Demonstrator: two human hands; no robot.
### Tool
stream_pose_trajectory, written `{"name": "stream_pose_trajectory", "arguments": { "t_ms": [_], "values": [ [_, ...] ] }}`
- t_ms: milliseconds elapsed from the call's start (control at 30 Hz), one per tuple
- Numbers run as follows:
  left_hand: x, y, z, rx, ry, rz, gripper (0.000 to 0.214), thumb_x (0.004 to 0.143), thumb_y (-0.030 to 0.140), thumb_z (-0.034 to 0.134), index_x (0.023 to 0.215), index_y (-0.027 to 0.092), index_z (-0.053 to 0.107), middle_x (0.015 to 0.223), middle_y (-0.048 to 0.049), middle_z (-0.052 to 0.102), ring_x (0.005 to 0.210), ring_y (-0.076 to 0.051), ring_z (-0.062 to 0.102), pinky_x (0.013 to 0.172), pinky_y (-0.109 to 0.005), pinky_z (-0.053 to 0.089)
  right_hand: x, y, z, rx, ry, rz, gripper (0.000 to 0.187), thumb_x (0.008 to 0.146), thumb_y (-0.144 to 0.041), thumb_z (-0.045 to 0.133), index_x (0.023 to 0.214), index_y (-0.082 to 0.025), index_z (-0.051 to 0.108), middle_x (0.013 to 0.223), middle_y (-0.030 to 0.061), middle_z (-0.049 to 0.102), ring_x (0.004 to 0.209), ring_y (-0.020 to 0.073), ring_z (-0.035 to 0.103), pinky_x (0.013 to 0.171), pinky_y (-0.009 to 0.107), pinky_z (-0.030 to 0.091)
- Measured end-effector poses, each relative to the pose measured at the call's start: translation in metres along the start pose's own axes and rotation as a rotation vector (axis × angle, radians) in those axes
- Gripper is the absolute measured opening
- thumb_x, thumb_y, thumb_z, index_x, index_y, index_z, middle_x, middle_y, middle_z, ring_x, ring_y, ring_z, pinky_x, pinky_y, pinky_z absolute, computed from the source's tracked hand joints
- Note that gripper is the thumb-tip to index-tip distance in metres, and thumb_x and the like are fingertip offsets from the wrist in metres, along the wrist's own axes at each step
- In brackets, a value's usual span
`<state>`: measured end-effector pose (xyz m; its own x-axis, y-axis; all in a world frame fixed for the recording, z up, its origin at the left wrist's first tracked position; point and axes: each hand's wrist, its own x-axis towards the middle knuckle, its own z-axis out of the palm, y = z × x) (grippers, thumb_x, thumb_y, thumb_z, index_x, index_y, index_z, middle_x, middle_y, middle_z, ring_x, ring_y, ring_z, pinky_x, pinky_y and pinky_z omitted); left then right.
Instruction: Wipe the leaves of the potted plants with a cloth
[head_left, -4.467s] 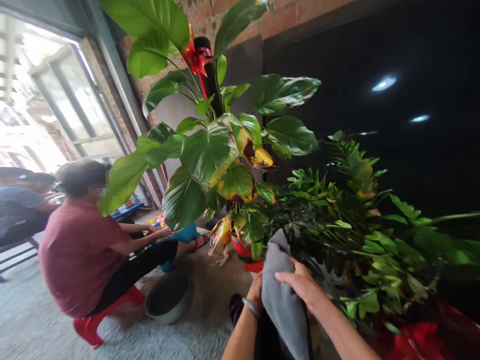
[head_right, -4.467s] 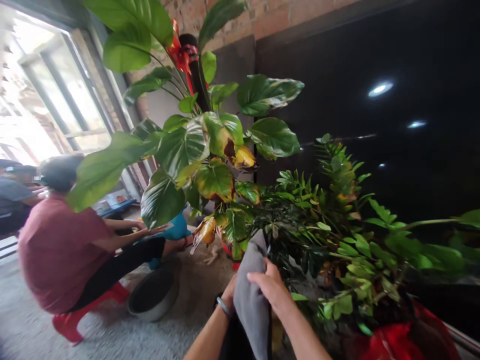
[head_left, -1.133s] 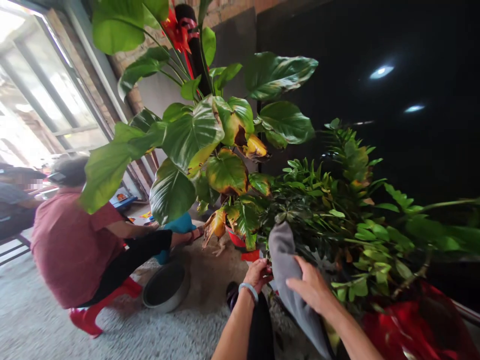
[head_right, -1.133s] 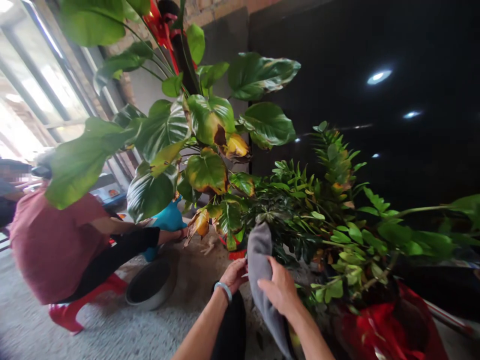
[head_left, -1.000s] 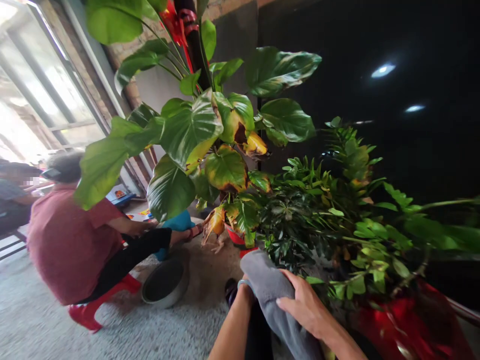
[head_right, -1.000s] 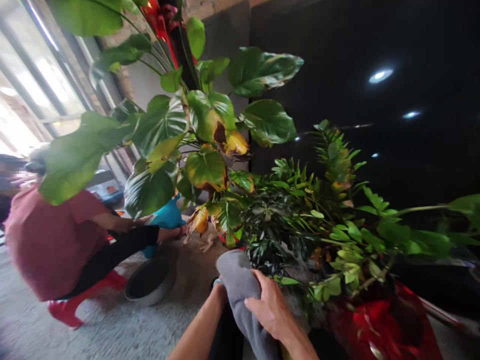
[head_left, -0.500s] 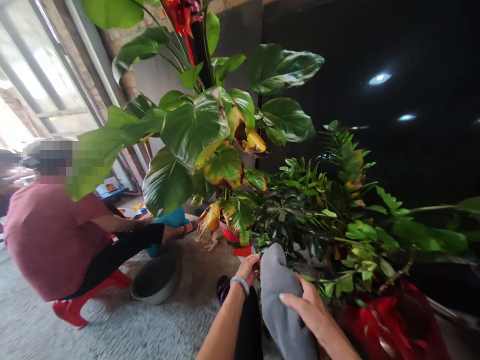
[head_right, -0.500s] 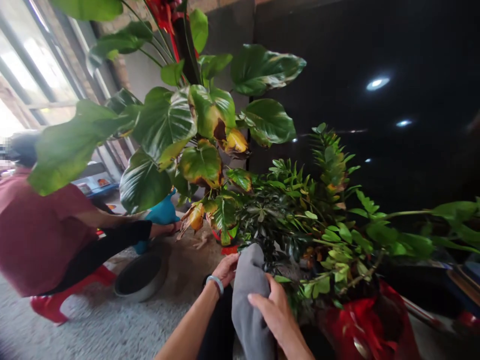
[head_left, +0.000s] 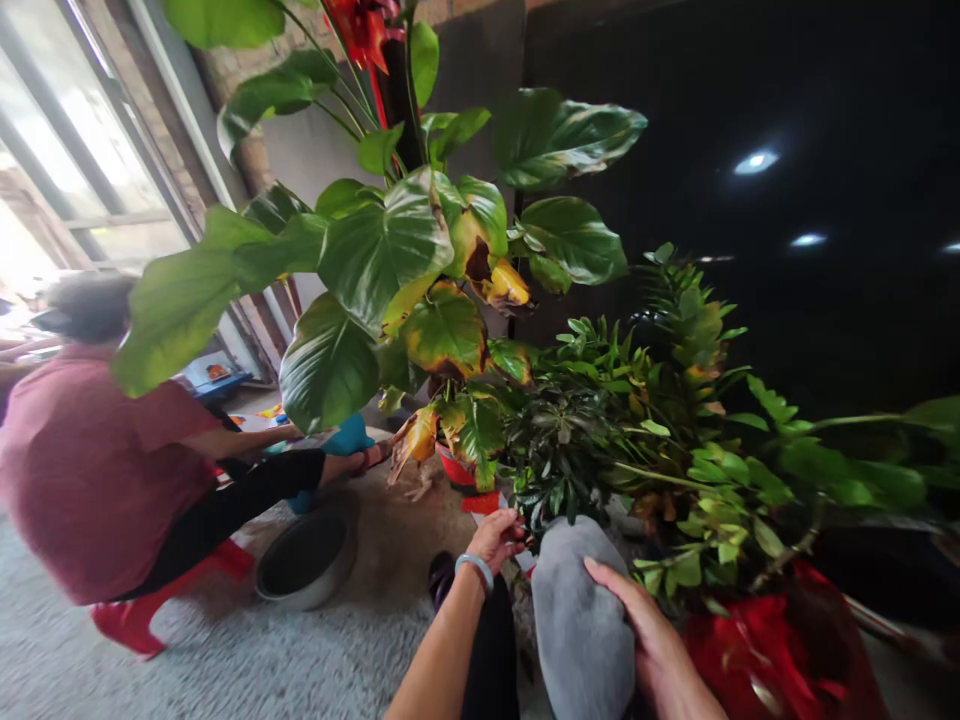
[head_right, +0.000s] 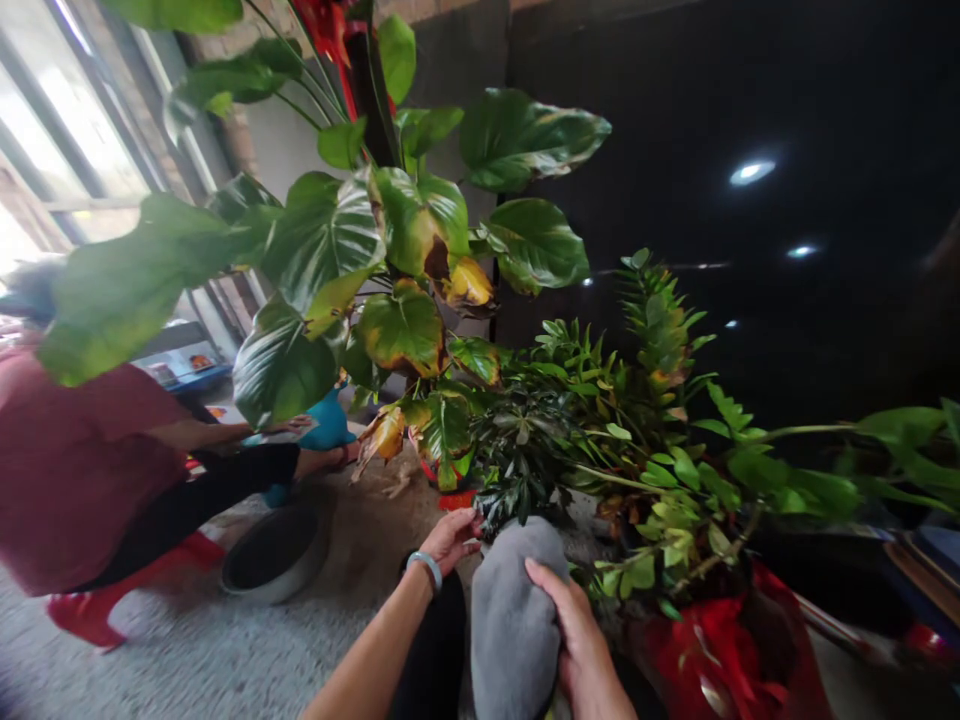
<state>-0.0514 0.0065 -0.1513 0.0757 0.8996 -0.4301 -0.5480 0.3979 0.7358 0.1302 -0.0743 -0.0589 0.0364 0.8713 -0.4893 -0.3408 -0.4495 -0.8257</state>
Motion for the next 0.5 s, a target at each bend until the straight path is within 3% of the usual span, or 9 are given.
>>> {"name": "stream_pose_trajectory", "arguments": {
  "t_ms": [100,200,267,333,433,500],
  "values": [
    [0.001,-0.001,0.0,0.008,0.004,-0.004,0.034,0.055,0.033,0.084,0.061,0.015,0.056,0.061,0.0021,0.058,0.058,-0.01,0.051,0.063,-0.026,0.039,-0.01,-0.02,0.01,-0.023,0.05,-0.148,0.045,0.046,-0.047,0.074,0.08,-0.019,0.068,0.072,0.0073,0.075,0.073,0.0312,0.07,0.062,0.039,0.055],
    [-0.001,0.0,0.0,0.004,0.01,-0.002,0.034,0.053,0.032,0.085,0.063,0.016,0.057,0.062,0.0018,0.06,0.057,-0.01,0.052,0.061,-0.026,0.039,0.003,-0.057,0.013,-0.103,0.271,-0.482,0.057,0.047,-0.046,0.076,0.096,-0.018,0.066,0.087,0.0073,0.076,0.083,0.0298,0.069,0.073,0.039,0.054],
    [-0.002,0.001,0.001,-0.004,0.01,0.003,0.033,0.053,0.031,0.085,0.064,0.016,0.058,0.064,0.0017,0.06,0.057,-0.01,0.052,0.06,-0.025,0.038,0.017,-0.066,0.011,-0.116,0.392,-0.592,0.058,0.047,-0.044,0.075,0.099,-0.019,0.066,0.092,0.0074,0.076,0.088,0.0295,0.068,0.08,0.039,0.053],
    [-0.003,0.002,0.001,-0.011,0.008,0.004,0.033,0.052,0.031,0.085,0.064,0.015,0.058,0.063,0.0016,0.06,0.057,-0.01,0.052,0.059,-0.025,0.038,0.026,-0.054,0.01,-0.081,0.356,-0.471,0.052,0.045,-0.043,0.073,0.091,-0.018,0.066,0.086,0.0086,0.076,0.087,0.0315,0.069,0.078,0.041,0.054],
    [-0.001,0.001,0.001,-0.018,0.002,0.0,0.032,0.053,0.03,0.085,0.062,0.015,0.058,0.06,0.0018,0.058,0.057,-0.011,0.052,0.061,-0.026,0.038,0.021,-0.014,0.012,-0.062,0.126,-0.136,0.041,0.046,-0.046,0.068,0.076,-0.018,0.067,0.071,0.0102,0.075,0.079,0.035,0.07,0.069,0.044,0.057],
    [0.0,-0.001,0.001,-0.021,0.0,-0.005,0.031,0.054,0.03,0.084,0.059,0.015,0.057,0.057,0.0023,0.056,0.057,-0.011,0.051,0.062,-0.027,0.038,0.009,0.005,0.017,-0.072,0.026,-0.059,0.042,0.048,-0.047,0.068,0.078,-0.018,0.068,0.069,0.0095,0.075,0.077,0.0343,0.071,0.069,0.043,0.057]
  ]
}}
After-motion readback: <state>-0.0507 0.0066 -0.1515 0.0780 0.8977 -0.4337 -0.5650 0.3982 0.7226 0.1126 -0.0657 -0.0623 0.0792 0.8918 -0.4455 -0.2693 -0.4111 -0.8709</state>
